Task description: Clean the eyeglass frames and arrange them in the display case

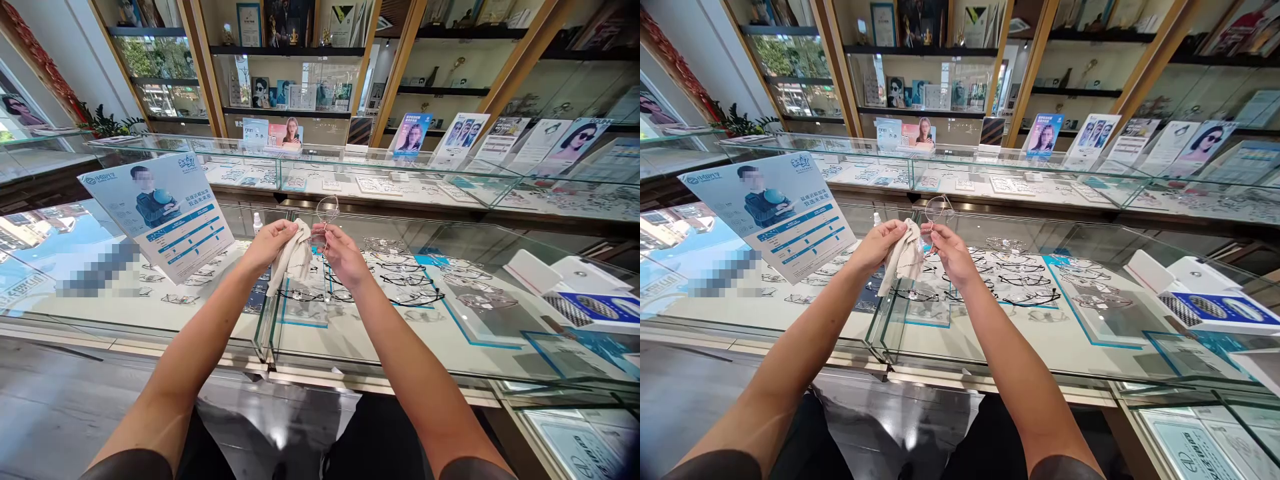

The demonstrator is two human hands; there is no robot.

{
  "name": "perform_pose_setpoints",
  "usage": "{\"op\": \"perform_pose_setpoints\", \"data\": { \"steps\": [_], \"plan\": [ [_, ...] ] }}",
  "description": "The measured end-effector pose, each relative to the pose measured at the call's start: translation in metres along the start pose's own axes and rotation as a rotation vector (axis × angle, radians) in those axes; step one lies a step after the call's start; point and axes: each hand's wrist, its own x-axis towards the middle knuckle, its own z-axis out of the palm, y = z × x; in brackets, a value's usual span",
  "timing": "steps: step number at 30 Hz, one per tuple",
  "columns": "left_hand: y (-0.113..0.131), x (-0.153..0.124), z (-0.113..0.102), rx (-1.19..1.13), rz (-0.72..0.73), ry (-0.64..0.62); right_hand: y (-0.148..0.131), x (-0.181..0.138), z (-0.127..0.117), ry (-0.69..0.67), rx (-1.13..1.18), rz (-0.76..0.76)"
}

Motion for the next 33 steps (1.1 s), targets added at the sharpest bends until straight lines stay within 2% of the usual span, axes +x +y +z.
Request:
{"op": "perform_pose_setpoints", "data": {
  "steps": [5, 9, 16, 24, 33],
  "plan": [
    [-0.001, 0.003, -0.002, -0.032, 0.039, 0.036, 0.002, 0.001, -0.002, 0.0, -0.024, -0.018],
    [0.0, 0.005, -0.003, -0.065, 0.086, 0.083, 0.004, 0.0, -0.003, -0.043, -0.129, -0.011],
    [0.0, 0.007, -0.005, -0.088, 0.102, 0.081, 0.011, -0.001, -0.001, -0.131, -0.267, -0.009],
    [-0.001, 0.0, -0.002, -0.06, -0.032, -0.11, 0.016, 0.001, 0.0, -0.107, -0.265, 0.004],
    [0.005, -0.004, 0.004, -0.2, -0.044, -0.132, 0.009, -0.003, 0.003, -0.1, -0.329, -0.098]
  ]
}}
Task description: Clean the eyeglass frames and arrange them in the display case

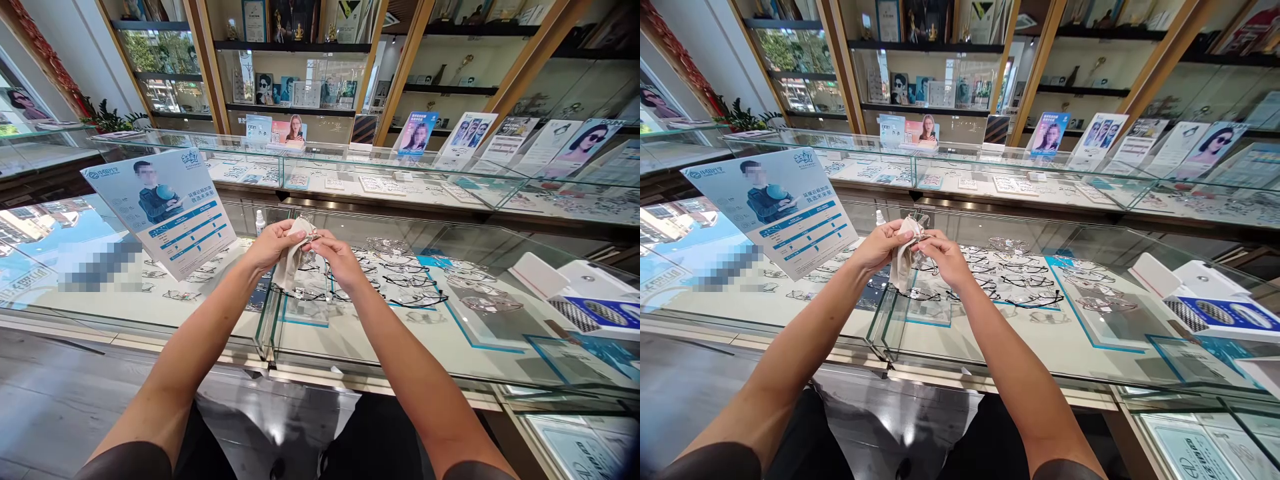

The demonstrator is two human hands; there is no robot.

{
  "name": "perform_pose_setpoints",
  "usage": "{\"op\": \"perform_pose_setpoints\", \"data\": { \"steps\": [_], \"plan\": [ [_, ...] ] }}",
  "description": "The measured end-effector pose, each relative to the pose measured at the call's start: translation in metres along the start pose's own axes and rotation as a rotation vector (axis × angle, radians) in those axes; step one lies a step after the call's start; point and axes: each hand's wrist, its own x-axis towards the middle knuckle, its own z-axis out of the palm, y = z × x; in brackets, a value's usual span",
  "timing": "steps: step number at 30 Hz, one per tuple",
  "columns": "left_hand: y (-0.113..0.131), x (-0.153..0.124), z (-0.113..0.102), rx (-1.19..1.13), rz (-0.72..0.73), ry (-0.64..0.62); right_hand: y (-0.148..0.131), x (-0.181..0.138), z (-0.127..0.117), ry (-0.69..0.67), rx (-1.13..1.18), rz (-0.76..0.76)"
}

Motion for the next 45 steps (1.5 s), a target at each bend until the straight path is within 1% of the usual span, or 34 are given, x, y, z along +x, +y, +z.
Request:
{"op": "perform_pose_setpoints", "data": {
  "steps": [5, 9, 11, 15, 19, 23, 28, 30, 35, 39, 41, 43, 45],
  "plan": [
    [-0.005, -0.001, 0.005, 0.01, 0.057, 0.0, 0.002, 0.0, 0.001, 0.031, -0.066, -0.051],
    [-0.006, -0.002, 0.01, 0.066, 0.118, -0.03, 0.004, 0.0, 0.001, 0.023, -0.068, -0.05],
    [-0.005, -0.003, 0.011, 0.095, 0.11, -0.024, 0.003, 0.0, 0.002, 0.017, -0.068, -0.047],
    [-0.006, -0.003, 0.008, 0.095, 0.073, 0.039, 0.002, -0.001, 0.003, 0.037, -0.086, -0.049],
    [-0.012, 0.001, 0.003, 0.099, 0.027, 0.047, 0.001, -0.001, 0.003, 0.066, -0.119, -0.06],
    [-0.014, 0.001, 0.001, 0.084, 0.05, 0.06, 0.0, -0.003, 0.005, 0.067, -0.11, -0.063],
    [-0.007, -0.002, 0.002, 0.08, 0.07, -0.025, -0.001, -0.003, 0.006, 0.073, -0.072, -0.058],
    [-0.005, -0.004, 0.004, 0.106, 0.095, -0.038, -0.002, -0.003, 0.006, 0.078, -0.059, -0.053],
    [-0.008, -0.005, 0.01, 0.192, 0.215, 0.04, -0.008, -0.006, 0.007, 0.046, -0.087, -0.066],
    [-0.014, -0.003, 0.012, 0.206, 0.302, 0.129, -0.014, -0.008, 0.01, -0.002, -0.124, -0.093],
    [-0.016, -0.003, 0.011, 0.203, 0.308, 0.151, -0.015, -0.009, 0.011, -0.01, -0.128, -0.097],
    [-0.014, -0.002, 0.008, 0.202, 0.258, 0.099, -0.014, -0.008, 0.011, -0.001, -0.118, -0.088],
    [-0.009, -0.002, 0.002, 0.199, 0.181, -0.005, -0.012, -0.007, 0.009, 0.021, -0.088, -0.064]
  ]
}}
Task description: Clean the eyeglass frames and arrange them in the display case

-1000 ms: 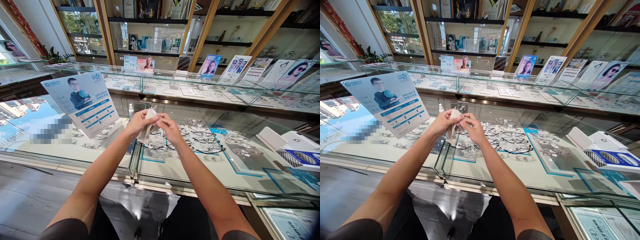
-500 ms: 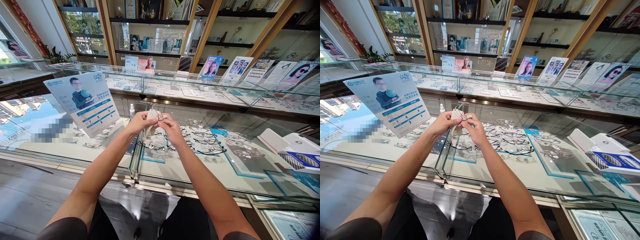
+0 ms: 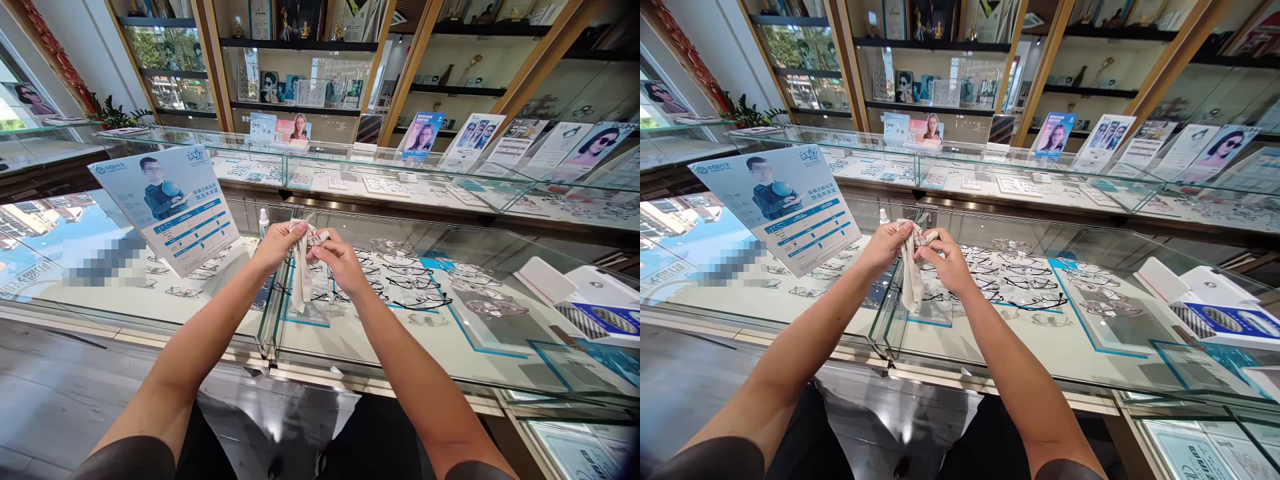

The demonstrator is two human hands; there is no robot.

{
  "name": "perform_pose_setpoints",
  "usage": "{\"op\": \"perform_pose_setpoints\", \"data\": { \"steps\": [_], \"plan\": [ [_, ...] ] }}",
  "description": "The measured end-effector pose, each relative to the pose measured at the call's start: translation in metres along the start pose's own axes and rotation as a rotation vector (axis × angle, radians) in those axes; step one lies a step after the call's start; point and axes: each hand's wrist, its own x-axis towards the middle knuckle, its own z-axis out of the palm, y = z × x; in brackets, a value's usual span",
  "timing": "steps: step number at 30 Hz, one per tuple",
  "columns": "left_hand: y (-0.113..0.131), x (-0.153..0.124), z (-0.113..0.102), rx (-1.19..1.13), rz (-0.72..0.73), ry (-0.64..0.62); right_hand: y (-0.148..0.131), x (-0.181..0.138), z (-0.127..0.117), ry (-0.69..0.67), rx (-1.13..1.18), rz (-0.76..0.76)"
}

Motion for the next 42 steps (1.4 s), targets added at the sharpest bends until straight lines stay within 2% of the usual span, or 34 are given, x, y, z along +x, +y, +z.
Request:
{"op": "perform_pose_setpoints", "data": {
  "steps": [3, 6, 9, 13, 15, 19, 22, 25, 28, 35, 42],
  "plan": [
    [0.008, 0.001, -0.01, -0.006, -0.065, -0.127, 0.003, 0.001, -0.003, 0.018, 0.052, 0.043],
    [0.013, 0.0, -0.012, 0.007, -0.052, -0.148, 0.005, 0.002, -0.005, 0.008, 0.096, 0.07],
    [0.01, -0.002, -0.003, 0.03, 0.011, -0.077, 0.004, 0.0, -0.004, -0.028, 0.094, 0.079],
    [0.001, -0.004, 0.01, 0.049, 0.112, 0.1, 0.002, -0.003, 0.0, -0.095, 0.062, 0.061],
    [0.0, -0.003, 0.01, 0.026, 0.103, 0.114, 0.003, -0.003, 0.002, -0.109, 0.075, 0.068],
    [0.002, 0.004, 0.001, -0.072, -0.025, 0.052, 0.007, -0.001, 0.0, -0.032, 0.13, 0.094],
    [0.004, 0.007, -0.006, -0.116, -0.058, 0.046, 0.008, 0.004, -0.008, 0.078, 0.196, 0.09],
    [0.001, 0.005, -0.008, -0.05, -0.136, -0.039, 0.006, 0.007, -0.015, 0.172, 0.219, 0.064],
    [-0.005, 0.0, -0.003, 0.013, -0.204, -0.145, 0.003, 0.007, -0.017, 0.184, 0.213, 0.073],
    [-0.009, -0.005, 0.01, -0.081, -0.178, -0.269, 0.01, 0.008, -0.011, 0.218, 0.238, 0.111],
    [-0.015, -0.007, 0.015, -0.089, -0.151, -0.291, 0.008, 0.006, -0.002, 0.202, 0.424, 0.154]
  ]
}}
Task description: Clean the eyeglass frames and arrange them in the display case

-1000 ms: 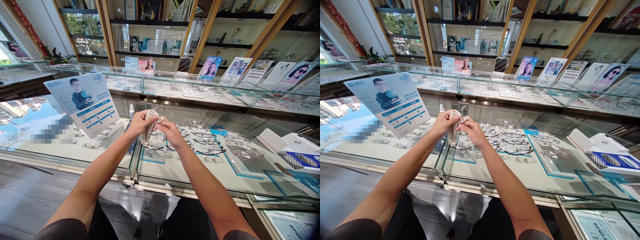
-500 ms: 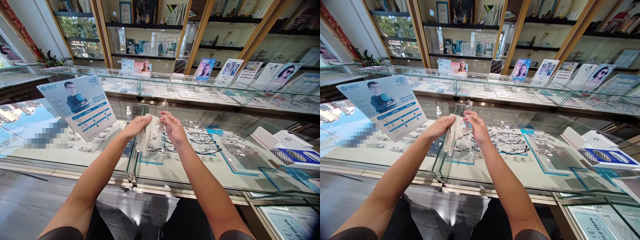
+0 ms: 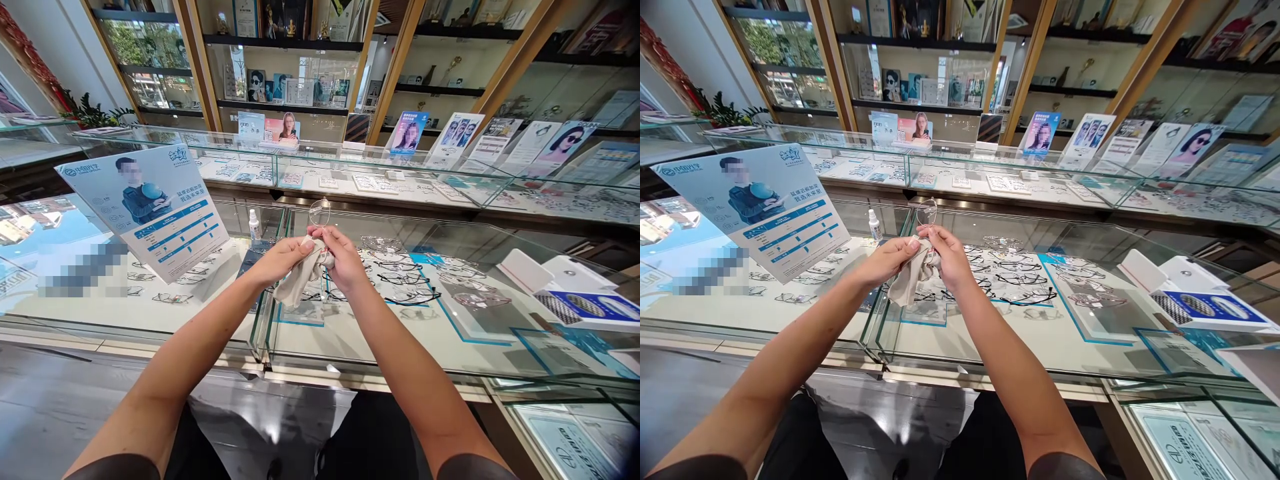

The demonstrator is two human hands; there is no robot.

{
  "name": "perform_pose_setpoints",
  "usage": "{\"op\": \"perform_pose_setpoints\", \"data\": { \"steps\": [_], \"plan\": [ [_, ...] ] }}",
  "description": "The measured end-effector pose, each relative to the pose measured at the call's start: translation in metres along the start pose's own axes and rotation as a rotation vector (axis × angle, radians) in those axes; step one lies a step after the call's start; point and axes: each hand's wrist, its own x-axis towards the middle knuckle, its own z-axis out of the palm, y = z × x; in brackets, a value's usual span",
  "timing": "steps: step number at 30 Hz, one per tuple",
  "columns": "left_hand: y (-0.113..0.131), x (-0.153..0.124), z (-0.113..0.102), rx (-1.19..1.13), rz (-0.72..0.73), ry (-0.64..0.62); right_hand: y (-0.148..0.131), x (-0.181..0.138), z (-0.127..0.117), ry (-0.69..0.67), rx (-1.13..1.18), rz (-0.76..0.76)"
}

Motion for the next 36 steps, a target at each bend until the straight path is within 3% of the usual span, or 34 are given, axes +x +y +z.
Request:
{"op": "perform_pose_setpoints", "data": {
  "steps": [5, 13, 23, 31, 36],
  "plan": [
    [0.002, -0.001, 0.004, 0.026, 0.012, 0.019, -0.002, -0.003, 0.004, -0.035, 0.035, 0.005],
    [-0.005, 0.001, 0.01, 0.057, -0.011, 0.085, 0.001, 0.001, 0.002, 0.037, 0.061, -0.01],
    [-0.011, 0.0, 0.021, 0.063, 0.137, 0.138, -0.005, -0.004, 0.007, 0.043, 0.067, -0.037],
    [-0.01, -0.001, 0.026, 0.116, 0.186, 0.229, -0.012, -0.011, 0.011, 0.044, -0.044, -0.021],
    [-0.014, -0.001, 0.03, 0.024, 0.177, 0.261, -0.009, -0.011, 0.009, 0.025, -0.121, -0.029]
  ]
}}
